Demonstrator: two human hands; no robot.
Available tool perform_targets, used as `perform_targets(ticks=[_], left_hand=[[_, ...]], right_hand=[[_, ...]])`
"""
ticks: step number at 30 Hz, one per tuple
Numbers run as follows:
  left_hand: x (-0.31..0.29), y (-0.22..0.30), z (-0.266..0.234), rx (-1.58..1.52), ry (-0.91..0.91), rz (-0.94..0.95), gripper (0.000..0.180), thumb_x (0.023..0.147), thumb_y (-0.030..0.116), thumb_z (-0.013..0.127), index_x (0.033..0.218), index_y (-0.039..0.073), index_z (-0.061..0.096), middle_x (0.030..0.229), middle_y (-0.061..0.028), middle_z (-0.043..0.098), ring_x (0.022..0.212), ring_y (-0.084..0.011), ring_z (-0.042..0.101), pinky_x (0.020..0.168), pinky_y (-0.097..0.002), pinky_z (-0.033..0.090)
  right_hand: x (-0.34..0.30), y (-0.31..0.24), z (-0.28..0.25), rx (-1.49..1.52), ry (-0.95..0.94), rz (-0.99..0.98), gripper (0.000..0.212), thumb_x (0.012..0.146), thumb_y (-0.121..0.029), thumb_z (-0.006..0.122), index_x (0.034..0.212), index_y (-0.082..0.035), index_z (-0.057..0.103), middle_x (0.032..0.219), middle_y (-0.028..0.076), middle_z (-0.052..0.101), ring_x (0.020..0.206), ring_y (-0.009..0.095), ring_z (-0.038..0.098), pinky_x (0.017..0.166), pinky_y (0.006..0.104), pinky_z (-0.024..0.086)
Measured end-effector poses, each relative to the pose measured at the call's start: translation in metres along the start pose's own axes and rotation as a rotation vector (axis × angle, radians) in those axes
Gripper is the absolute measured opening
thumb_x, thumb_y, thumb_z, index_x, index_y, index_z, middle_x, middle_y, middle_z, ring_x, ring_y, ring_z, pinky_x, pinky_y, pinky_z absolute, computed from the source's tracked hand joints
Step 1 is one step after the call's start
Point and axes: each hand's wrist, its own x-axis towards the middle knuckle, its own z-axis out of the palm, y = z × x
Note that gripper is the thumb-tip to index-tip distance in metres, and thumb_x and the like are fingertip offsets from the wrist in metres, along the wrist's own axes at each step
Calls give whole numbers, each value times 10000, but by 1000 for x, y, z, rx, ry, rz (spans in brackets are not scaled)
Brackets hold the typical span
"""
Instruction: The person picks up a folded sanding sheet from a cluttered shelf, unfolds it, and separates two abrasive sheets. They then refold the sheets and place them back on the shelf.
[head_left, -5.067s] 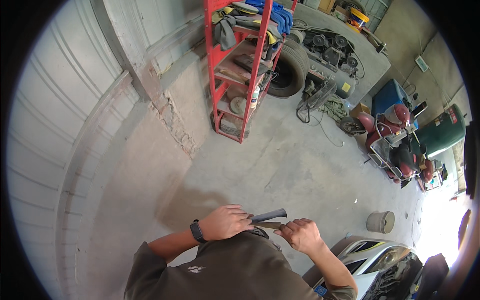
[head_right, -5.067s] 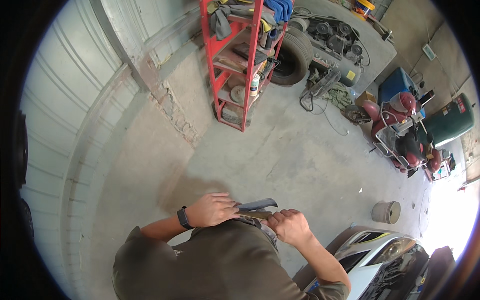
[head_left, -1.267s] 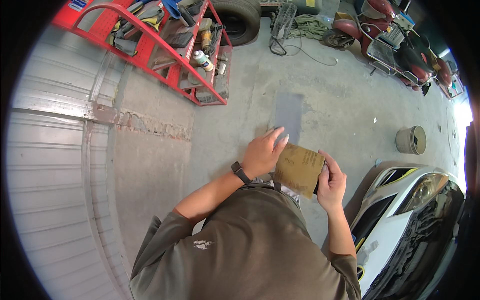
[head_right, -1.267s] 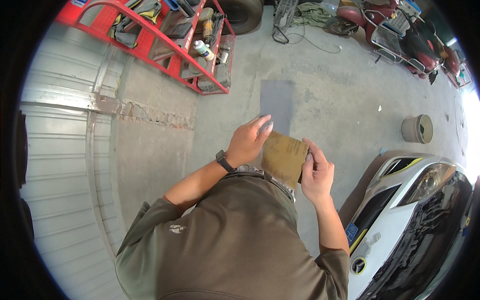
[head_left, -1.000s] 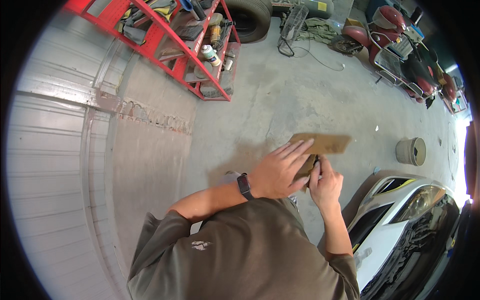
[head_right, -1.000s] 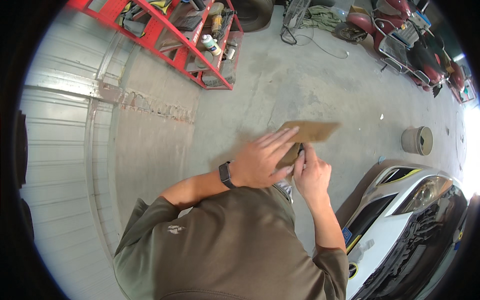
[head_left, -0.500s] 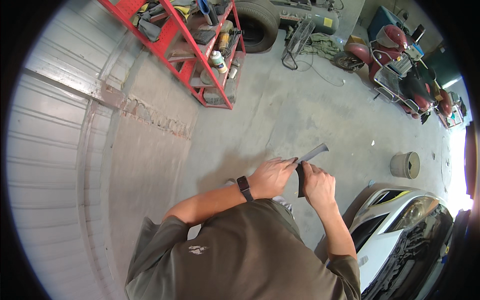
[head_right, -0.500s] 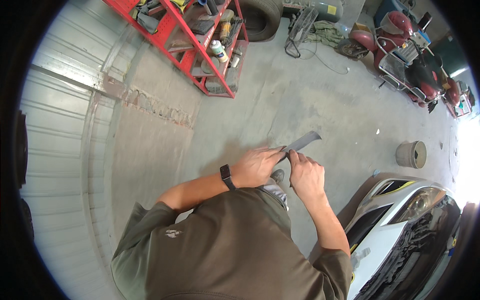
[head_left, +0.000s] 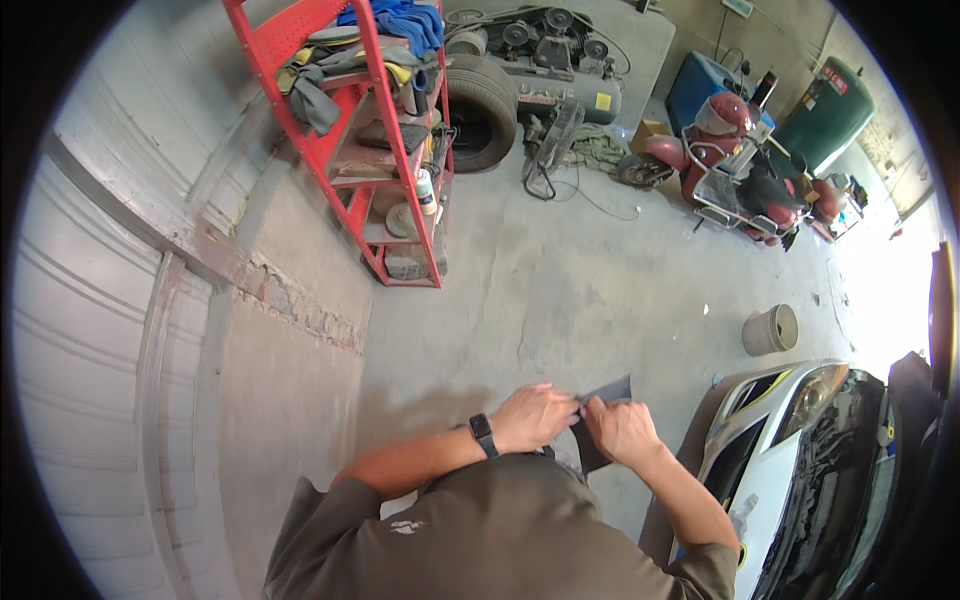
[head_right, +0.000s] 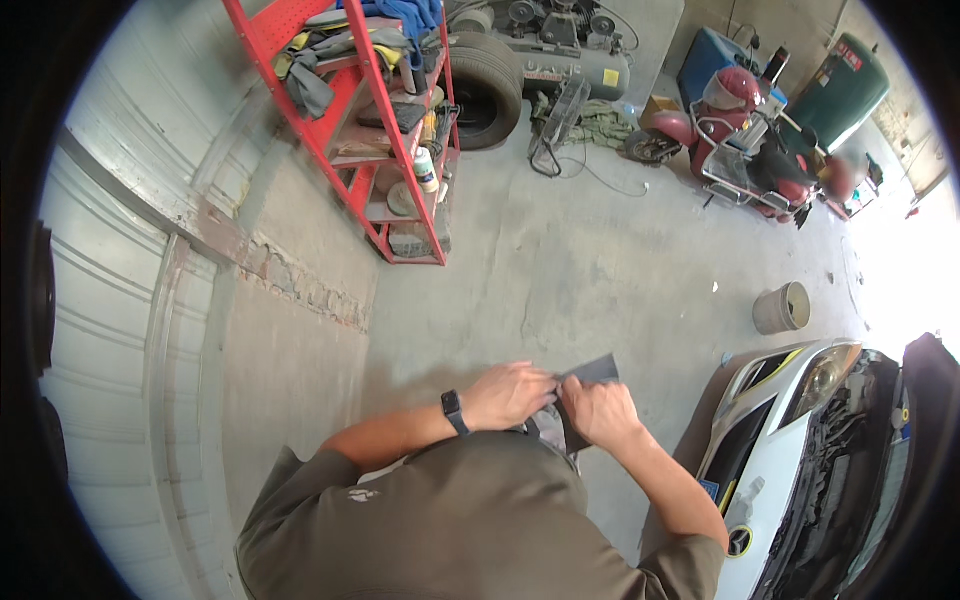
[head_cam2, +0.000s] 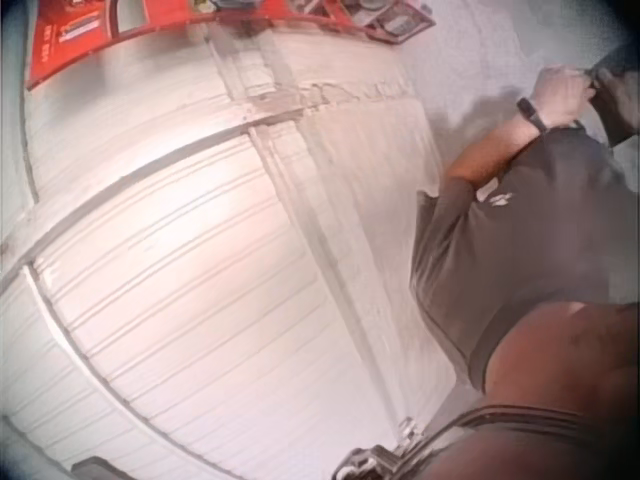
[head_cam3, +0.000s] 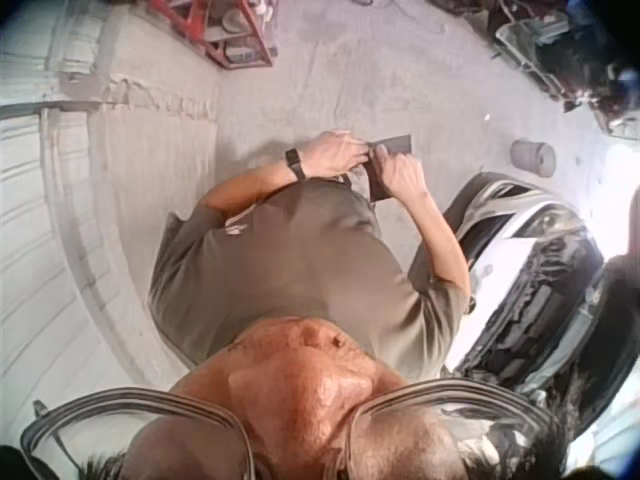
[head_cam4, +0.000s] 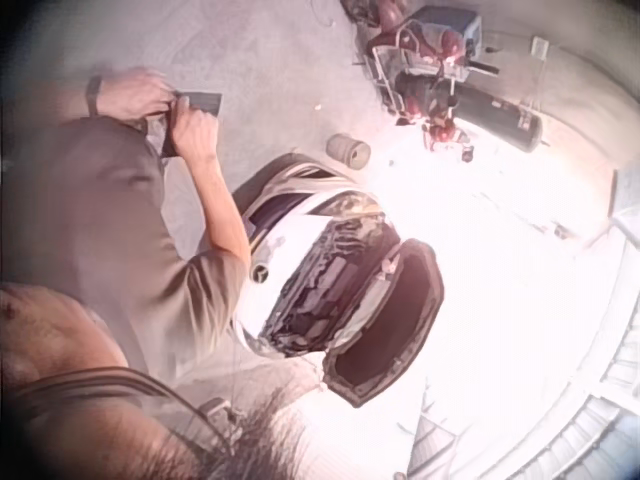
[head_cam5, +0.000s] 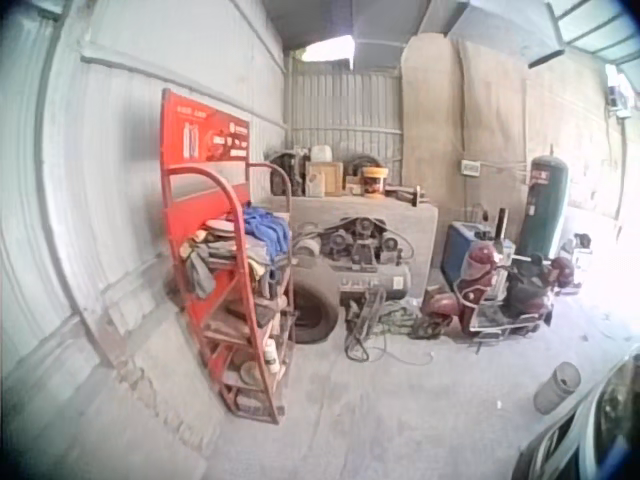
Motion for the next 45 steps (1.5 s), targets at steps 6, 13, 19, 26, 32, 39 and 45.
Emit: perform_targets(ticks=[6,13,19,26,32,39,45], left_hand=[[-62,-19,-24,-66,-252,-9,256,985,226,643,1010,-10,740,1208,-174,742,1044,-360,682,931,-452,519],[-94,-24,-46,-26,-282,177,346,1017,287,635,886,-26,705,1059,-189,730,1058,-378,682,1091,-508,507],[-120,-25,-56,-35,-185,243,326,1031,263,612,867,-6,695,1007,-173,713,992,-351,678,940,-455,540],[-140,-20,-61,-126,-63,290,324,1036,270,603,922,-22,686,1129,-207,717,1085,-368,680,973,-440,555],[-147,-11,-58,11,16,346,380,1025,292,622,815,-24,657,989,-178,722,985,-362,698,904,-458,558],[-150,-1,-71,130,-191,218,335,1021,291,616,835,23,692,901,-129,663,907,-338,656,858,-463,536],[-146,0,-66,4,-195,284,229,1025,255,619,983,65,740,1000,-110,719,992,-314,709,1053,-457,548]], right_hand=[[8,-80,-8,36,-129,-27,220,1013,-235,605,889,-54,592,670,140,689,565,354,680,499,476,535],[19,-125,-26,90,-238,-31,208,1026,-251,605,1007,-44,600,824,127,720,717,351,719,579,480,571],[36,-138,-27,179,-264,-140,188,1008,-238,635,981,-55,606,797,141,706,708,368,704,580,495,551],[37,-144,-30,235,-241,-307,128,957,-161,647,1050,-77,671,924,105,736,786,350,721,640,470,586],[37,-155,-35,194,-248,-335,105,986,-180,626,979,-76,635,826,100,697,729,349,707,601,470,572],[33,-165,-37,187,-209,-301,153,1015,-230,610,996,-81,638,835,99,719,735,343,721,612,478,580],[17,-154,-33,245,-245,-311,187,952,-173,631,1111,-76,640,897,94,700,796,333,722,652,464,590]])
